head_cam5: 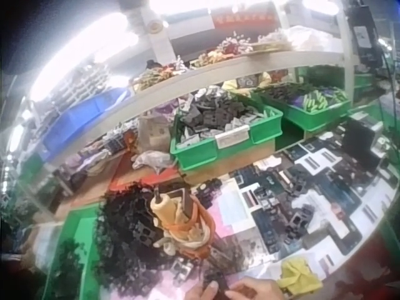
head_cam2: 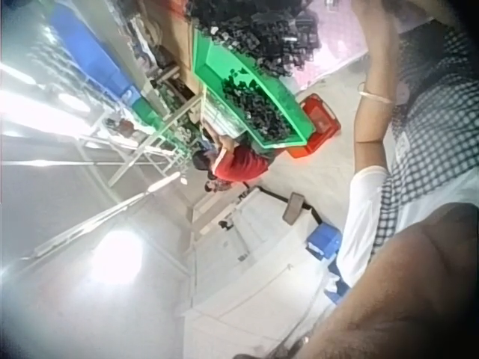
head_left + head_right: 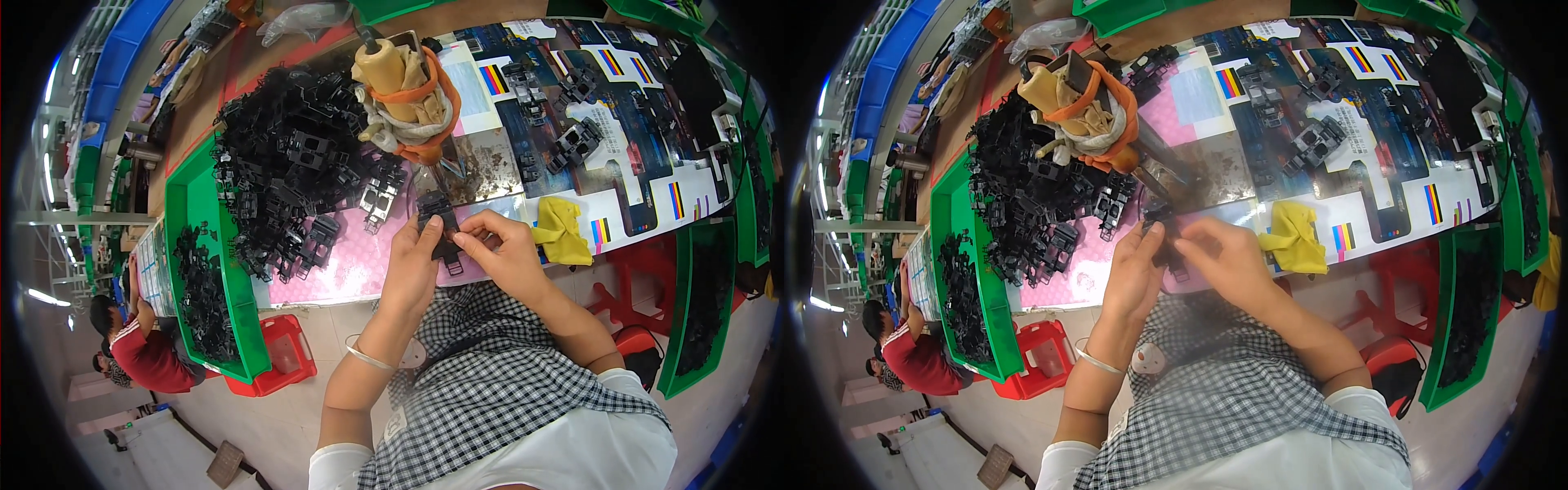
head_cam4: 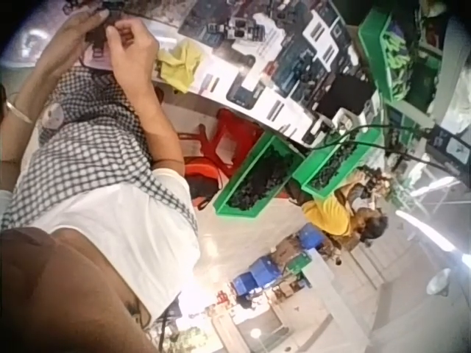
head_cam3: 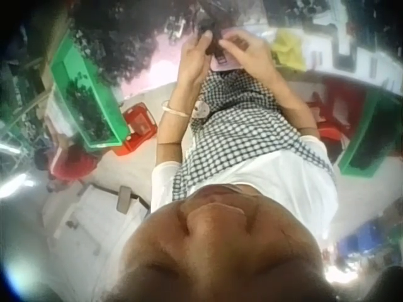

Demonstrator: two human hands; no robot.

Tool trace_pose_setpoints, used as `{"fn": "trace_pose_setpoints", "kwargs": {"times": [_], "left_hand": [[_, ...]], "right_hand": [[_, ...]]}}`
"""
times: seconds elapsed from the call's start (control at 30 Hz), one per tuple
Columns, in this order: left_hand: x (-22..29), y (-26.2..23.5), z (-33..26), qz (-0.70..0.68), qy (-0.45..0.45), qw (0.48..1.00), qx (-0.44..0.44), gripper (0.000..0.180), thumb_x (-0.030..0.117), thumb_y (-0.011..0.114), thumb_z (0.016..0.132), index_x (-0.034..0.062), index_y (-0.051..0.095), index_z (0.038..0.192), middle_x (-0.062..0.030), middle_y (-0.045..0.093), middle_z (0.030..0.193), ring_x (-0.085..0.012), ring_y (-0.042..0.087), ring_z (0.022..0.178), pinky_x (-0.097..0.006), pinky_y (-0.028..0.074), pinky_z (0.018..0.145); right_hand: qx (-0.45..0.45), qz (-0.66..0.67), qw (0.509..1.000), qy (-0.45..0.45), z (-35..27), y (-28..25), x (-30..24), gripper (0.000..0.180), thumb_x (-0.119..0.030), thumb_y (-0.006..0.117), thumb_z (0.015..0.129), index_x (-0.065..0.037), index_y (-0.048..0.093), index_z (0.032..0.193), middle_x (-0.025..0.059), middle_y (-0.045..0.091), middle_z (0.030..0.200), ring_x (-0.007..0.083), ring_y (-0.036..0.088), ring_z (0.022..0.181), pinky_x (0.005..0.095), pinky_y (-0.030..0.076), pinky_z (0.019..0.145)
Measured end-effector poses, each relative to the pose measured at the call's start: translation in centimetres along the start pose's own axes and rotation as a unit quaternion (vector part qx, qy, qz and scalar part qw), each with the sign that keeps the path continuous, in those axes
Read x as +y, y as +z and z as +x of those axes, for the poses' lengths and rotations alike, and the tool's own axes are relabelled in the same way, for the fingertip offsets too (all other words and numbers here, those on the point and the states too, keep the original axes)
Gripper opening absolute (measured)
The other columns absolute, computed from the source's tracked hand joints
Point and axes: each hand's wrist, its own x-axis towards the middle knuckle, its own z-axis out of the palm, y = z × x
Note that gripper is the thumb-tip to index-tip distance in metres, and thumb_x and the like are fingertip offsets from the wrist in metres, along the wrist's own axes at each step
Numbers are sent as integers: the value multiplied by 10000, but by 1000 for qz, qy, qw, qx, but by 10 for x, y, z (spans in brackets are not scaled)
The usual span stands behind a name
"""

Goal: The person assembles small black plastic components by hand at a factory workbench.

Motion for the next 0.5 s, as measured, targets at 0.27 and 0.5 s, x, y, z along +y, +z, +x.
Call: {"fn": "trace_pose_setpoints", "kwargs": {"times": [0.27,0.5], "left_hand": [[2,0,7,10,-11,1000,-4,250,139,455,946,-10,500,1142,-80,590,1067,-140,558,961,-278,435,850],[3,0,9,20,-14,1000,0,247,149,456,947,-7,506,1132,-73,596,1051,-143,563,946,-279,445,829]], "right_hand": [[12,22,1000,-2,4,0,-2,110,-79,652,818,1,620,886,-2,610,759,39,535,662,184,418,551],[18,14,1000,-17,6,0,-1,102,-71,648,821,5,618,882,-4,606,764,32,534,664,175,422,542]]}}
